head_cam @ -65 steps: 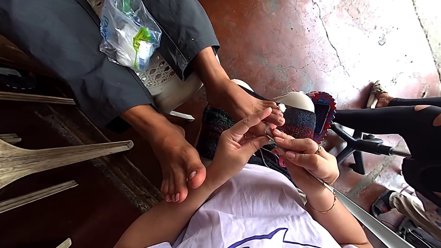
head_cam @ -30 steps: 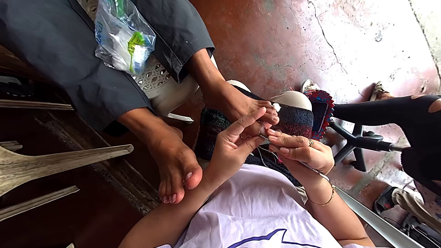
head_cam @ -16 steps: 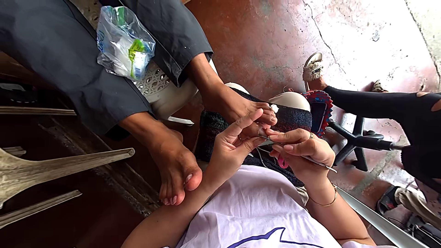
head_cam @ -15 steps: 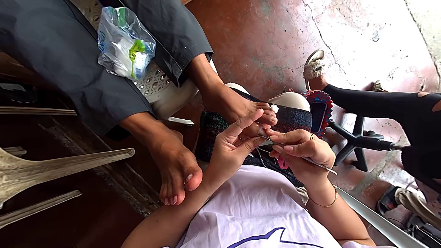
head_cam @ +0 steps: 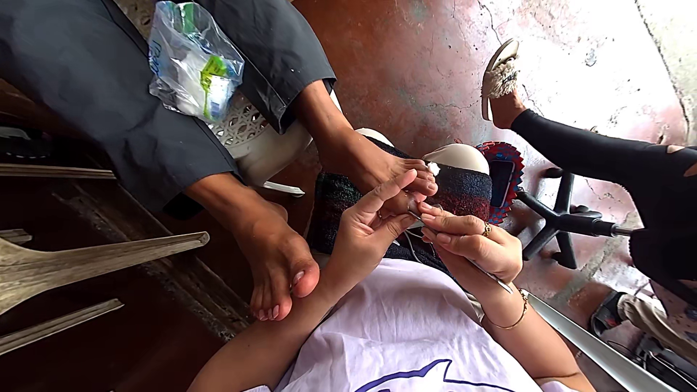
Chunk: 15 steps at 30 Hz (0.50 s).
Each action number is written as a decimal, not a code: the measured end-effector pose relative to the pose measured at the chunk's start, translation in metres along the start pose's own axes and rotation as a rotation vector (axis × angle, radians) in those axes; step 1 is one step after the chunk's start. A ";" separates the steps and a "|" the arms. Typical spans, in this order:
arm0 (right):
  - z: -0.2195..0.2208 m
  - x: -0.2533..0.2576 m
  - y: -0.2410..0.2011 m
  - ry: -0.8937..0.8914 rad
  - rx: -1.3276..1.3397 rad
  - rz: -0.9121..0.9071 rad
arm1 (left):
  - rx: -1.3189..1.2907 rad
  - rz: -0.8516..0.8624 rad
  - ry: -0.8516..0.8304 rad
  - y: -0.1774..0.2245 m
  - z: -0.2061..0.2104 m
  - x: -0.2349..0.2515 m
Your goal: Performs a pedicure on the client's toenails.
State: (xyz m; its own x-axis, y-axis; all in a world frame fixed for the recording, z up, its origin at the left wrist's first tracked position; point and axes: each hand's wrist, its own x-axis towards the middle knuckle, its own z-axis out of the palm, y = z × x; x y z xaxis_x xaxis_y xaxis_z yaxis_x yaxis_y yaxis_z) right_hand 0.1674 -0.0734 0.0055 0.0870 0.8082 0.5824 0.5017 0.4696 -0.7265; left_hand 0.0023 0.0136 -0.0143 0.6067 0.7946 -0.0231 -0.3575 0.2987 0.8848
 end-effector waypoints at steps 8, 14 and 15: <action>-0.001 0.000 0.001 -0.011 0.002 0.015 | 0.003 -0.001 0.010 -0.001 0.000 -0.001; -0.002 0.000 0.003 -0.011 0.020 0.021 | -0.006 -0.001 0.008 -0.001 0.000 -0.001; -0.002 0.000 0.003 -0.009 0.028 0.025 | -0.005 -0.002 0.010 -0.001 0.000 -0.002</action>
State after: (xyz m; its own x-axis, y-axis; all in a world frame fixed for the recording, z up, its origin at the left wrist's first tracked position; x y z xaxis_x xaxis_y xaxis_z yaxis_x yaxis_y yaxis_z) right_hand 0.1710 -0.0725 0.0039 0.0914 0.8229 0.5608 0.4755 0.4587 -0.7506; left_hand 0.0018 0.0119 -0.0150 0.6002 0.7993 -0.0300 -0.3599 0.3033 0.8823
